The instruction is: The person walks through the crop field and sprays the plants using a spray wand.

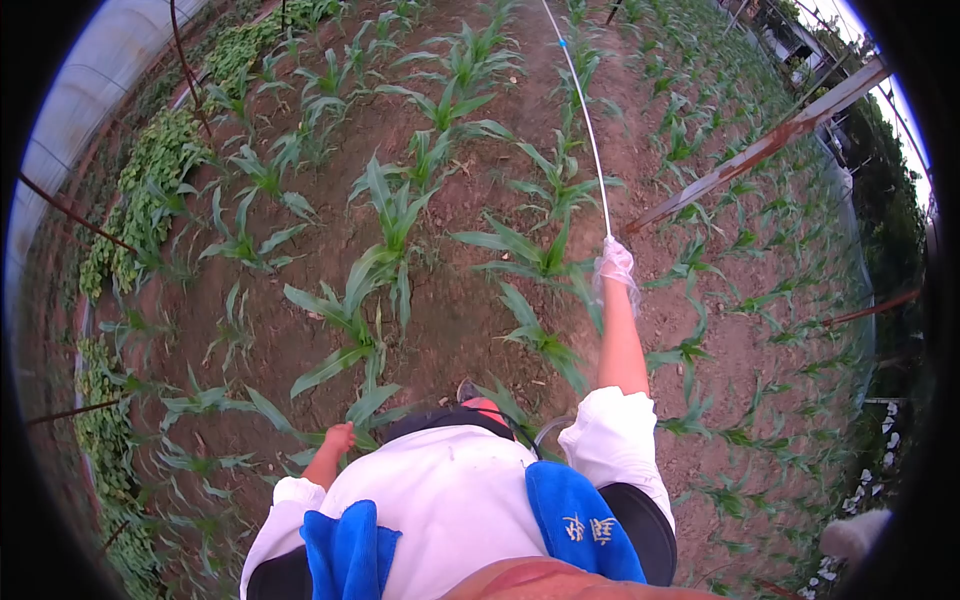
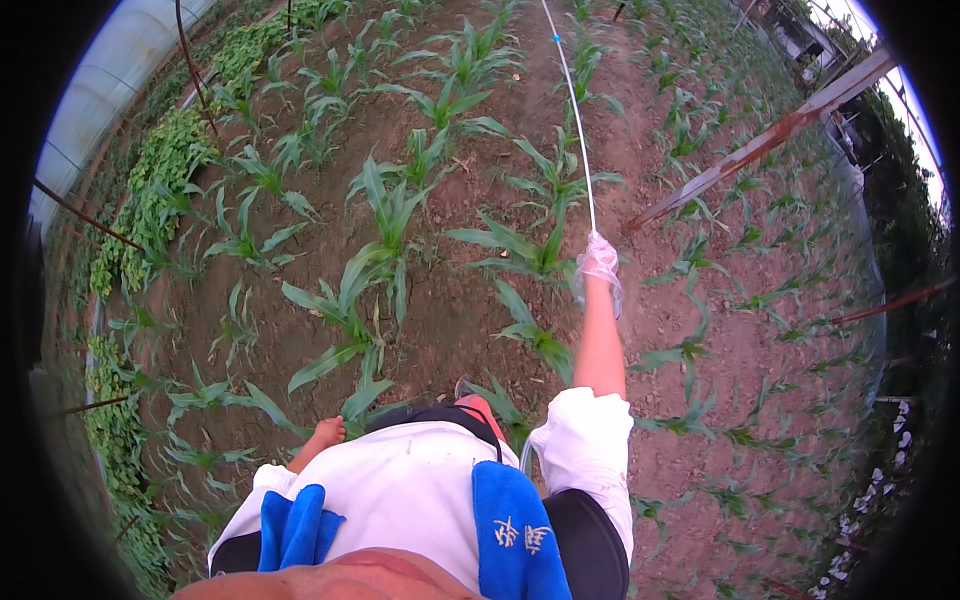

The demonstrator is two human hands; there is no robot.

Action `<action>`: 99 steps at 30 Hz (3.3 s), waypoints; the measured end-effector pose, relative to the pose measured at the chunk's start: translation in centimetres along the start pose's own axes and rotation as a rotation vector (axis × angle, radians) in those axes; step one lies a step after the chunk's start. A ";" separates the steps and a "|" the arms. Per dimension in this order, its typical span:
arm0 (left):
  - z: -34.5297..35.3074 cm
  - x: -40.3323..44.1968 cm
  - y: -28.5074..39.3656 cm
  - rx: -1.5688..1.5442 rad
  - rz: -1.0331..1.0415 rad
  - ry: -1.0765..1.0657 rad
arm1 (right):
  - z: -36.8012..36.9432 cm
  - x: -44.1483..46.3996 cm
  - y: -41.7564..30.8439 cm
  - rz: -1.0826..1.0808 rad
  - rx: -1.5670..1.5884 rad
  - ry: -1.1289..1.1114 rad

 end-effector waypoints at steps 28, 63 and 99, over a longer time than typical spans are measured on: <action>1.1 -4.3 -7.3 0.496 0.219 -0.051 | -14.5 -41.5 11.5 0.009 -0.093 -0.040; -10.9 -18.9 -50.8 1.466 0.354 -0.135 | -19.6 -83.7 14.2 0.091 -0.123 -0.007; -11.1 -31.7 -72.0 1.108 0.385 -0.093 | -32.0 -119.4 18.7 0.185 -0.046 -0.013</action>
Point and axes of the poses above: each hand's wrist, its own x-axis towards the middle knuckle, its own z-axis out of the palm, y = z × x, the point moved 4 cm from there along x, towards the middle knuckle, and after that the axes turned 12 degrees about -y, right-handed, at the moved point
